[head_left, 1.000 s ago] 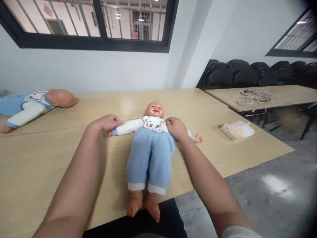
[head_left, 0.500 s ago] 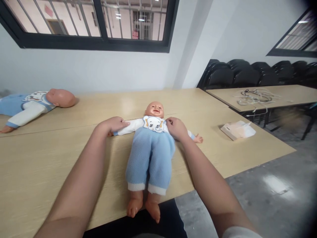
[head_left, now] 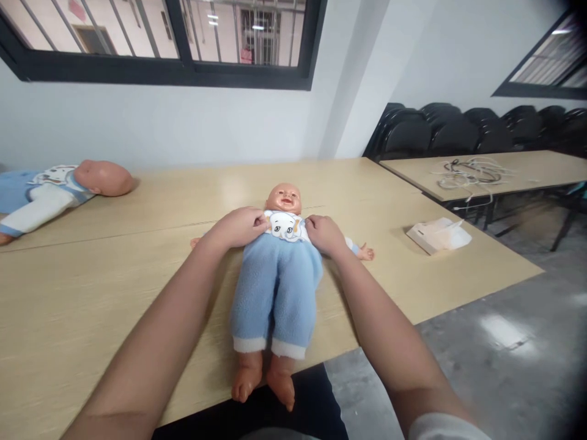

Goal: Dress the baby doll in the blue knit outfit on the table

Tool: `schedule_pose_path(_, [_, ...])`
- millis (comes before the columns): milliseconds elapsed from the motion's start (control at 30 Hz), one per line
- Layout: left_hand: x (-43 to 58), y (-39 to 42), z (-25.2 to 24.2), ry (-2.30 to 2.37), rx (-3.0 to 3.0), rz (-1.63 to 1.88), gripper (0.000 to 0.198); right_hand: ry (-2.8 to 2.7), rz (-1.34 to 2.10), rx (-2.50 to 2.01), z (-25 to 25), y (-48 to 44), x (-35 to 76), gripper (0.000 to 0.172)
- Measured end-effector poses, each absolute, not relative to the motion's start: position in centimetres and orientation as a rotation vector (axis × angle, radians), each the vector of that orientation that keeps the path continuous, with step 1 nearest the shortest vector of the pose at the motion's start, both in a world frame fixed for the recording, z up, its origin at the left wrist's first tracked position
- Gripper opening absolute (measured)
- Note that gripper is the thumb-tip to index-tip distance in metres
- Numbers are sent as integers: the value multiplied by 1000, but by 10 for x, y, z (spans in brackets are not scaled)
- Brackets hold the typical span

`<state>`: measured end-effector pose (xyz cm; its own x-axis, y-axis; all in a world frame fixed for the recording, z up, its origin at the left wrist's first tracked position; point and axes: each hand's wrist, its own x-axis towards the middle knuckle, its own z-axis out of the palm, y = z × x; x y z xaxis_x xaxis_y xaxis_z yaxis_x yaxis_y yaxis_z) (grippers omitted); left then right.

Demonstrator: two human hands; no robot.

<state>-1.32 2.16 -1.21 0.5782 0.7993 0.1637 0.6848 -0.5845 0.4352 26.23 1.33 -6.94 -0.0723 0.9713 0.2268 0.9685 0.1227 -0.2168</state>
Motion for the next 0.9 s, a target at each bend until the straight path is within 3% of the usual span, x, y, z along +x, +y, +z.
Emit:
schedule_pose_path(233, [9,-11,2,1127,2424,114,41,-1972,99,-1858,-70,13,261,28])
schedule_pose_path(433, [15,-11,-4,1119,2383,37,39,-1892,156,-1747,-73,13,262,19])
schedule_pose_path(500, [11,-7,-4,1096,2412,95,39,-1846,149,-1677,-72,12,260,17])
schedule_pose_path(667, [6,11,-11,1175,2550,610,27,-1876,124,-1393,-63,5,252,20])
schedule_pose_path(900, [1,21,-26,1096,2552,454,38,-2085,230,-1159,-65,5,249,20])
